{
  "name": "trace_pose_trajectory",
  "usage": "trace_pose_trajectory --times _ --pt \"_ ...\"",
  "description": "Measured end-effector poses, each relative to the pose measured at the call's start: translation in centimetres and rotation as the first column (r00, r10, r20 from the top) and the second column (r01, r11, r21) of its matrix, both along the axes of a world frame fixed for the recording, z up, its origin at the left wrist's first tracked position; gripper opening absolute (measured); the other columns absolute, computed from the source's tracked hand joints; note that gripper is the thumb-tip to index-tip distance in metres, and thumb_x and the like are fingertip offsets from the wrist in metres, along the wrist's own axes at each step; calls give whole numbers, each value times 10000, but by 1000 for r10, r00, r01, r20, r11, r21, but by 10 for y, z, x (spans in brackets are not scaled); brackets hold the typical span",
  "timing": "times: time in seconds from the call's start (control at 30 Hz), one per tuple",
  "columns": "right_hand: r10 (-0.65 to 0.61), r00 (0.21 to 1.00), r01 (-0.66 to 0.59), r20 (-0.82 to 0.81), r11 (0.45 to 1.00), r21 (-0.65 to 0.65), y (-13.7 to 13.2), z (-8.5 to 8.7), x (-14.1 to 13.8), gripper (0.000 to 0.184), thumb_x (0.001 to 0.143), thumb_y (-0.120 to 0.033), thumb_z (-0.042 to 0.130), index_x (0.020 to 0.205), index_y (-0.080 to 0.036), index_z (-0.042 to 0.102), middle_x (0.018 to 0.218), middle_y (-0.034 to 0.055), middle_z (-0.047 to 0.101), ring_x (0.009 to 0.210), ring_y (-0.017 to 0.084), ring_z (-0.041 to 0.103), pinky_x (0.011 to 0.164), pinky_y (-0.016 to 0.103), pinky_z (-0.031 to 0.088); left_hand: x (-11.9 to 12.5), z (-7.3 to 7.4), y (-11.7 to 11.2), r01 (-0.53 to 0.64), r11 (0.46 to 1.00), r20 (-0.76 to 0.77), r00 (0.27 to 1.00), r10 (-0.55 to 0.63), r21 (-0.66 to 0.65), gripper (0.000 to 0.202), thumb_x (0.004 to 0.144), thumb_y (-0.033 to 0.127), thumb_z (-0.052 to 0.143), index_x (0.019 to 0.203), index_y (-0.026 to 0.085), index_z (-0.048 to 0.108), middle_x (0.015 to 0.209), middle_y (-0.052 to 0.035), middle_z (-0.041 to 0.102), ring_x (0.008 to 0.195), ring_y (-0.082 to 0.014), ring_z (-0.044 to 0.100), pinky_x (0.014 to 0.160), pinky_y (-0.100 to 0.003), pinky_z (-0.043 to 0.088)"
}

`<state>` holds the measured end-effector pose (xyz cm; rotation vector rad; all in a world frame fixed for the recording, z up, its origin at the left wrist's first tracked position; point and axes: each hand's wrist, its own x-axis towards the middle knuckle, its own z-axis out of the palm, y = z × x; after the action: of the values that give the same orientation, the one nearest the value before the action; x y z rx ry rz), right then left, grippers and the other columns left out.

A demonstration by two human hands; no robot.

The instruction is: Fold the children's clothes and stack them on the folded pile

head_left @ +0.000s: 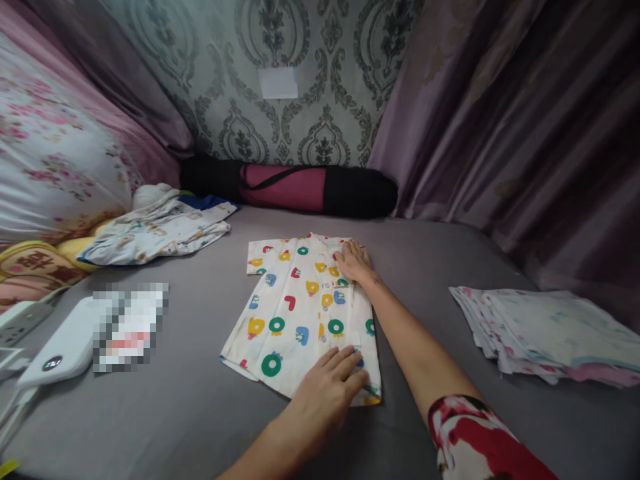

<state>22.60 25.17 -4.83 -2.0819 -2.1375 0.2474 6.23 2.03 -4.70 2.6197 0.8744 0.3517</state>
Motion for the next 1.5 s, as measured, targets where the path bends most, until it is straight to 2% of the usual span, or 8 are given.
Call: trace_pose_trajectory --times 0.27,0.47,0.8,0.97,1.1,1.23,1.4,1.5 --pt "-60 998 59 30 997 52 14 -14 -4 653 979 -431 213 1485 -21 254 1565 150 218 1438 262 163 1159 421 111 -4 12 2 9 997 22 1000 -8 -76 334 971 245 393 1272 214 536 1424 -51 505 1371 -209 382 1163 -396 268" --pt "-46 999 46 21 999 -19 17 -9 0 642 982 -428 202 1492 -41 245 1573 142 197 1444 258 150 1160 424 114 -6 8 0 -13 997 64 998 18 -74 322 966 222 394 1247 213 553 1394 -44 536 1357 -203 401 1165 -396 265" --pt "-11 999 7 30 994 109 -6 -12 -27 621 983 -387 195 1477 -20 276 1557 143 248 1438 246 172 1162 427 90 -6 13 0 -28 998 77 997 32 -48 293 962 220 404 1209 205 563 1362 -52 563 1333 -202 435 1148 -398 301" --pt "4 999 -7 38 997 80 -8 -12 -32 614 983 -386 208 1479 -32 281 1568 141 215 1447 245 141 1162 416 73 -7 7 -1 -76 997 125 989 78 -19 272 965 207 387 1159 215 577 1320 -34 593 1307 -188 467 1138 -382 317" --pt "124 992 -127 36 988 90 -12 -9 -38 609 992 -404 170 1501 -80 249 1580 112 191 1456 218 104 1167 409 38 -7 6 0 -70 997 129 989 73 -22 264 955 194 401 1153 208 576 1315 -36 598 1294 -186 481 1131 -376 332" --pt "127 992 -127 5 992 -15 -15 -8 -43 619 989 -424 178 1508 -92 233 1583 109 180 1457 230 104 1167 432 54 -7 10 1 -74 997 132 988 78 -37 274 954 187 395 1147 206 588 1308 -39 603 1289 -188 487 1123 -383 347" --pt "147 989 -146 -13 987 72 -16 -9 -50 621 983 -411 200 1503 -73 237 1586 115 161 1460 227 81 1171 431 10 -9 17 2 -66 994 115 991 76 -86 298 944 170 392 1161 193 596 1307 -59 602 1286 -197 488 1119 -396 353" --pt "159 981 -163 -114 986 -22 -13 -4 -48 625 982 -418 191 1505 -79 233 1584 109 172 1459 216 97 1175 418 35 -11 19 4 -43 995 116 992 54 -94 305 929 156 410 1166 188 599 1304 -76 602 1280 -208 493 1118 -412 353"
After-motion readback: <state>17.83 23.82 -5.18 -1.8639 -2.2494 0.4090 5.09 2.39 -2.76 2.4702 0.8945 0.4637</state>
